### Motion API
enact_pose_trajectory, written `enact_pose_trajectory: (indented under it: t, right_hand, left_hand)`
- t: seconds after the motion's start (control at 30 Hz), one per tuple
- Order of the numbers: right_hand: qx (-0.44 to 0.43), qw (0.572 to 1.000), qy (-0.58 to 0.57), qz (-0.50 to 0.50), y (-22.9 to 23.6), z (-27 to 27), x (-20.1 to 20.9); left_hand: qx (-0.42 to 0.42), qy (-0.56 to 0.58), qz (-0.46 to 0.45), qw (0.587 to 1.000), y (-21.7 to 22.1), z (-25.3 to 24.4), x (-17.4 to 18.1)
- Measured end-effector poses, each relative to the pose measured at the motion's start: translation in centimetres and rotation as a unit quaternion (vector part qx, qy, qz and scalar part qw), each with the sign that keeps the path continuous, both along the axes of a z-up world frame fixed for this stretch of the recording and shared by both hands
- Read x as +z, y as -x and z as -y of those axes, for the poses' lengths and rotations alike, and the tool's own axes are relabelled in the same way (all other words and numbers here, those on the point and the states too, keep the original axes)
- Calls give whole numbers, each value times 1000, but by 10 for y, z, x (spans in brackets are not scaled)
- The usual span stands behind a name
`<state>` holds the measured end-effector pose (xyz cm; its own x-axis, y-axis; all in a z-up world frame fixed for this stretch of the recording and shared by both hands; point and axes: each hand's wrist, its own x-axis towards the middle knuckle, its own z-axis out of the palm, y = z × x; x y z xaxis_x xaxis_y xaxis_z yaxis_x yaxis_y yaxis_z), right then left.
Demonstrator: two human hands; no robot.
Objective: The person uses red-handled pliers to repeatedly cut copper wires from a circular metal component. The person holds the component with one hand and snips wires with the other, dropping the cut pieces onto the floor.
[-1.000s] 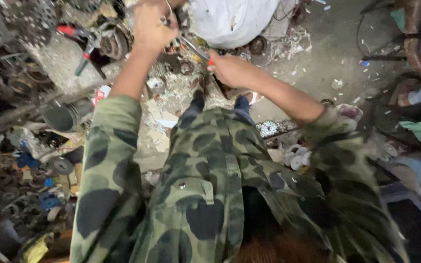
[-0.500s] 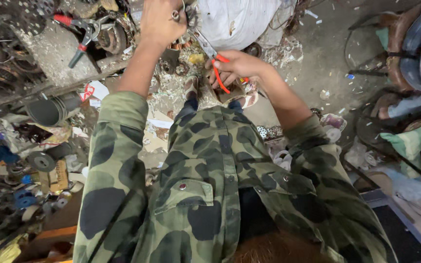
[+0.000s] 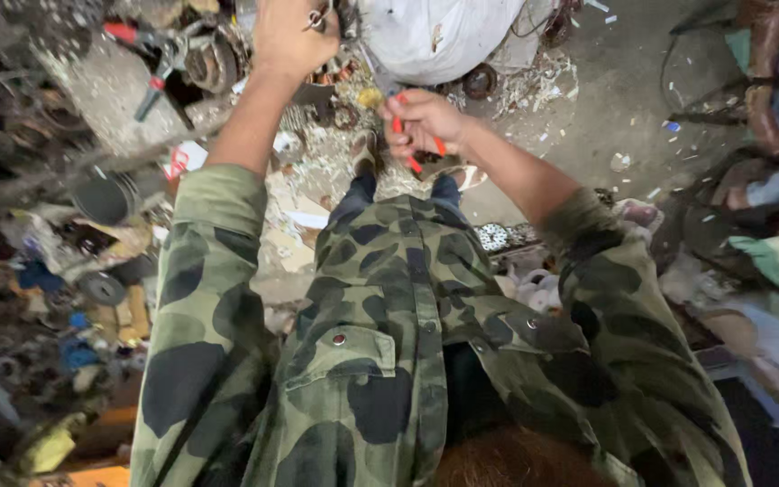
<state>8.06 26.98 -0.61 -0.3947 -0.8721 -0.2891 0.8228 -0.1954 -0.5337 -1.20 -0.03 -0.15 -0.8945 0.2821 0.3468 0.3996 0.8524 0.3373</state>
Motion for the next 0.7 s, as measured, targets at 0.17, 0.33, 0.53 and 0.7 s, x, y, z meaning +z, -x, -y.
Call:
enact_pose_trajectory:
  t: [0.17,0.33,0.53,0.7]
  right_hand:
    - [-67,941,-115,-313,-24,-17,-17]
    - [-55,655,-529,-537,-56,-29,-30]
    - [-181,621,-494,-581,-67,-2,-47]
    - [-217,623,-488,-572,-63,19,-50]
  left_hand:
    - [-23,7,6,1000,-2,1,10]
    - [-55,-28,13,998,7,6,15]
    - [-46,18,-11,999,2,23,0]
    - [-49,3,-32,998,4,28,-3]
